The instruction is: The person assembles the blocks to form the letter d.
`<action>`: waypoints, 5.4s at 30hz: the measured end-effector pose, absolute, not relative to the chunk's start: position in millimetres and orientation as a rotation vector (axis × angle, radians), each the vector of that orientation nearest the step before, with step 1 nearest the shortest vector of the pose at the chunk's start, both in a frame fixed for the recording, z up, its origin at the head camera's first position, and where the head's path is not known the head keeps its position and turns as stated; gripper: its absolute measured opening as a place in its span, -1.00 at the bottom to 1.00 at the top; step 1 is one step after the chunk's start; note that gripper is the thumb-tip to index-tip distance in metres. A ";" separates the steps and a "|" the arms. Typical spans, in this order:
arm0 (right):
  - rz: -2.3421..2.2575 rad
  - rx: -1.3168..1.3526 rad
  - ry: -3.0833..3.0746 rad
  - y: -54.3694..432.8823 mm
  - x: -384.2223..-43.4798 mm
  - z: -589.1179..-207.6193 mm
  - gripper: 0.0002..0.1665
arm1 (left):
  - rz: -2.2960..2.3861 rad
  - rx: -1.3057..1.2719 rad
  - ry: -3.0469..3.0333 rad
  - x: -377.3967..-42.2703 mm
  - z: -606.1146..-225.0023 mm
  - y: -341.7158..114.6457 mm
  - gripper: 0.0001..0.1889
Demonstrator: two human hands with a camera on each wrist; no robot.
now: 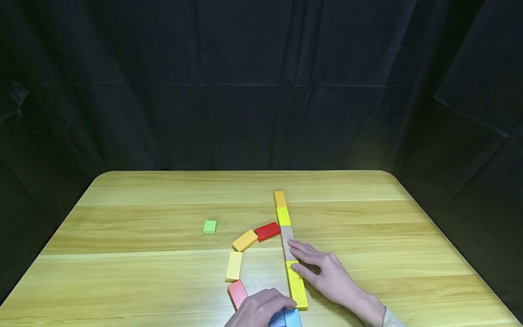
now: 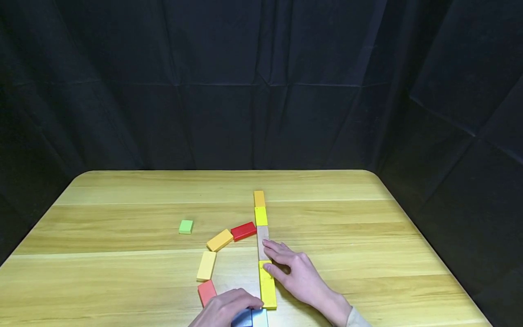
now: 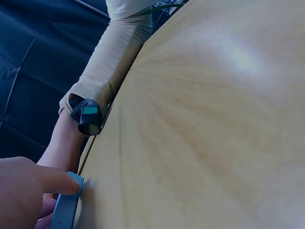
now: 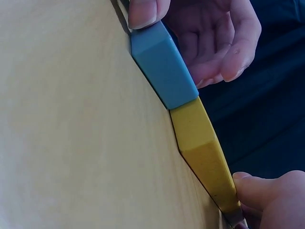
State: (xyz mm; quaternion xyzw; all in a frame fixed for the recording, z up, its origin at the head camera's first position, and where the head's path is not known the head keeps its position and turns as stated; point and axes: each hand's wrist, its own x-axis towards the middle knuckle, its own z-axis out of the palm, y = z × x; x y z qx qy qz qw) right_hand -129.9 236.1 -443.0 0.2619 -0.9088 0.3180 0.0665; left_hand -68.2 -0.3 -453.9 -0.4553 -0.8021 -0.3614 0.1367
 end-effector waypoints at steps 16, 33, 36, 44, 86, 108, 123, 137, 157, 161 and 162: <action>0.964 0.783 -2.766 235.5 -131.1 -441.2 -0.46 | -1.046 -1.335 -2.293 -69.3 -456.1 -2.4 -0.59; 0.963 0.778 -2.759 235.2 -129.7 -441.8 -0.45 | -1.197 -0.698 -2.485 -103.2 -414.4 -45.6 -0.65; 0.973 0.772 -2.767 235.3 -130.1 -441.4 -0.45 | -1.203 -0.528 -2.538 -120.0 -409.3 -63.8 -0.66; 0.994 0.768 -2.766 236.0 -130.7 -443.0 -0.45 | -1.019 -0.382 -2.566 -155.1 -419.7 -104.2 -0.57; 1.007 0.744 -2.784 234.0 -129.0 -440.3 -0.43 | -1.062 -0.364 -2.602 -170.3 -438.5 -125.6 -0.62; 0.989 0.766 -2.764 234.0 -130.8 -443.1 -0.45 | -1.251 -0.678 -2.473 -121.0 -422.2 -61.0 -0.63; 0.961 0.782 -2.764 232.1 -131.4 -441.5 -0.45 | -1.210 -1.176 -2.368 -79.4 -431.2 -13.8 -0.66; 0.964 0.792 -2.756 234.1 -131.4 -441.2 -0.46 | -1.141 -1.285 -2.311 -70.9 -442.1 7.5 -0.70; 0.951 0.820 -2.714 234.4 -131.4 -442.6 -0.50 | -0.850 -1.305 -2.205 -68.5 -454.4 25.2 -0.75; 0.950 0.827 -2.718 234.6 -130.8 -442.1 -0.50 | -0.813 -1.306 -2.213 -69.1 -455.5 24.6 -0.73; 0.949 0.827 -2.719 234.6 -130.8 -441.9 -0.50 | -0.803 -1.305 -2.218 -69.0 -455.6 24.4 -0.71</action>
